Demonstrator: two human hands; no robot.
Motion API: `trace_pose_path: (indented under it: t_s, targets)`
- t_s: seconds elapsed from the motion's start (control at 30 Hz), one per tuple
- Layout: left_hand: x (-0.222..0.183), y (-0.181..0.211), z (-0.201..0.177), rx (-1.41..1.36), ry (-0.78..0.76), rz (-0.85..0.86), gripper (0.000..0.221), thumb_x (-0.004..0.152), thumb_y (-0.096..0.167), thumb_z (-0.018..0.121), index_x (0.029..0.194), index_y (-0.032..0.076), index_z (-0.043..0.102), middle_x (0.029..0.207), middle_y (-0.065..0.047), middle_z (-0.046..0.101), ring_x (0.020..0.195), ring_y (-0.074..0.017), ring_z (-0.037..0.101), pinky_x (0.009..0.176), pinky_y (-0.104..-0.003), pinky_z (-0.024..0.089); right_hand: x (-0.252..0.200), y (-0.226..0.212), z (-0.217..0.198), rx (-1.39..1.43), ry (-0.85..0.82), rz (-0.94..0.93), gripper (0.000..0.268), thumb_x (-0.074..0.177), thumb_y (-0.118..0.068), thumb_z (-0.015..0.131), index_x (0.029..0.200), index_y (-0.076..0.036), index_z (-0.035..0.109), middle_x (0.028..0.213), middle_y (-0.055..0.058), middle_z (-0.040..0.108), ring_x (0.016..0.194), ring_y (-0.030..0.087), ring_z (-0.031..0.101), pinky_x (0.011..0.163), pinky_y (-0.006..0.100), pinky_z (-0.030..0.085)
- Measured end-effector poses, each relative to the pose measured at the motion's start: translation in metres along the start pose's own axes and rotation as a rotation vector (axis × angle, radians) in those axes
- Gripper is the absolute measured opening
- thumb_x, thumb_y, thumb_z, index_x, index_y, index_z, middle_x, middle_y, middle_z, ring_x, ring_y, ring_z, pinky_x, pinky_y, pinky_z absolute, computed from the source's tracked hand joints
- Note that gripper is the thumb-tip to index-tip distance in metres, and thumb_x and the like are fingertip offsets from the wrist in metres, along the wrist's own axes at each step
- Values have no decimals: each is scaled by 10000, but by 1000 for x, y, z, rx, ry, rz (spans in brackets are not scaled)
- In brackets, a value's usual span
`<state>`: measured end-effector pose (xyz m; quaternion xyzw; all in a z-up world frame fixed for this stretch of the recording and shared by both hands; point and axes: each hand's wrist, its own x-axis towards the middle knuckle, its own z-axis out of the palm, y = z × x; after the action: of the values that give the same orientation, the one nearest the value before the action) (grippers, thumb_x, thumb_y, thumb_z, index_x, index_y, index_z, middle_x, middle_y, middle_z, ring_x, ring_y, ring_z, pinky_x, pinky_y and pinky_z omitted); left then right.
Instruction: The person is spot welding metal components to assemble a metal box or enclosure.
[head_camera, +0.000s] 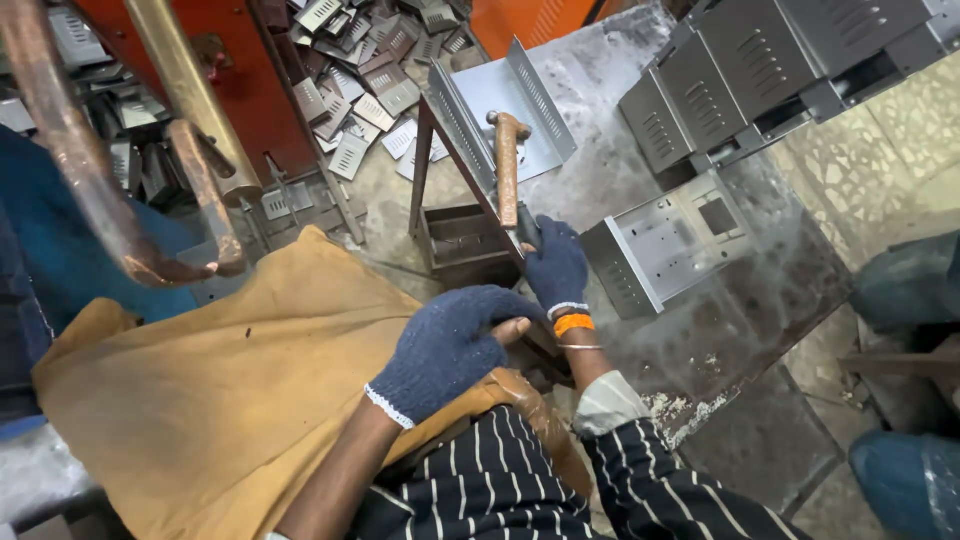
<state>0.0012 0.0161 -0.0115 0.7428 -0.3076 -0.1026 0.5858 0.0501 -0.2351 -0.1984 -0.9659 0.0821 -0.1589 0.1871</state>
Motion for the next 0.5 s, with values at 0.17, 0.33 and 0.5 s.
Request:
trace_pose_path:
  t_s: [0.17,0.33,0.5]
  targets:
    - [-14,-17,-17,-8,136,-274,200,914,209,688,1054,88,764,885,-84,770,682,-202,746,632,-343,569,-8,-64,-27,127,165,-40,257,865,-189,757,1076,-55,701,982,165,698,921,383,651,797,478,508]
    - [-59,-50,-55,-61,483,-417,181,941,192,728,942,18,777,737,-78,771,631,-122,709,601,-295,559,-18,-160,-20,682,-59,-172,116,948,-122,707,945,-7,717,818,107,718,714,209,677,684,328,531]
    - [-146,-87,-101,-158,951,-340,230,989,80,580,1158,29,726,911,-80,784,820,-90,737,754,-251,587,-38,-270,-4,921,-710,-278,157,960,-33,633,1051,-9,757,811,95,760,694,115,694,637,270,559]
